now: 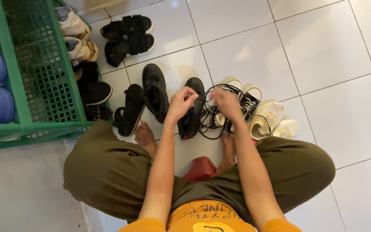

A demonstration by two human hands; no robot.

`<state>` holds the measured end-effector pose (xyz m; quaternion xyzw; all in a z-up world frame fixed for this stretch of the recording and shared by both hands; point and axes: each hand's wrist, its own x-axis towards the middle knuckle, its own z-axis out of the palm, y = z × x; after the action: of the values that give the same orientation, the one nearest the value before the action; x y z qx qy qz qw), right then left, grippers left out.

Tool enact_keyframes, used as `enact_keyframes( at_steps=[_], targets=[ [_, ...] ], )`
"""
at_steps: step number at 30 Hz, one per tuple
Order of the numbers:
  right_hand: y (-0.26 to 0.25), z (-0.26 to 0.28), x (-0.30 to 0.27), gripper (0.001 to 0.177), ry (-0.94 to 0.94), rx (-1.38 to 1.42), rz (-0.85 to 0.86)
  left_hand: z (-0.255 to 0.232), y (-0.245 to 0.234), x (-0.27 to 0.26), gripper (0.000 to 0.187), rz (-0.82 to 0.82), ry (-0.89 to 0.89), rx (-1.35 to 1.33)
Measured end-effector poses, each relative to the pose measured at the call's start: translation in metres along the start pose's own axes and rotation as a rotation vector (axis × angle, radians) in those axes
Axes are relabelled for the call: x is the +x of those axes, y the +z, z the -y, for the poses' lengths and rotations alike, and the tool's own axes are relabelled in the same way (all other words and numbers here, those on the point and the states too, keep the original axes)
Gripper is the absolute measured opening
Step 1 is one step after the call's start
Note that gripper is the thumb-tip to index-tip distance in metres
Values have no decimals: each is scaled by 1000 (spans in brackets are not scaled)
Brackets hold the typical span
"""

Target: The person sits on the floor and unlaces a pair of black boots, then re-laces them by threading the laces through the eyelets and tying them. The person also handles a pair of black-and-white sneakers and a pair of white sneakers, moving them aside during the process.

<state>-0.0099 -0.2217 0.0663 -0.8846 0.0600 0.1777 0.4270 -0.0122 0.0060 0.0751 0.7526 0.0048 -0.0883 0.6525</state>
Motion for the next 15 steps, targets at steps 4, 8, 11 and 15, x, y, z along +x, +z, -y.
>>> enact_keyframes(
  at_steps=[4, 8, 11, 15],
  targets=[
    [-46, -67, 21, 28, -20, -56, -513, 14, -19, 0, 15, -41, -48, -48],
    [-65, -86, 14, 36, 339, -130, -600, 13, -40, 6, 16, -252, -73, -23],
    [-57, -57, 4, 32, 344, -255, -409, 3, -42, 4, 14, -279, 0, 23],
    [-25, 4, -7, 64, -539, -260, -317, -13, -2, 2, 13, -61, 38, 107]
  ],
)
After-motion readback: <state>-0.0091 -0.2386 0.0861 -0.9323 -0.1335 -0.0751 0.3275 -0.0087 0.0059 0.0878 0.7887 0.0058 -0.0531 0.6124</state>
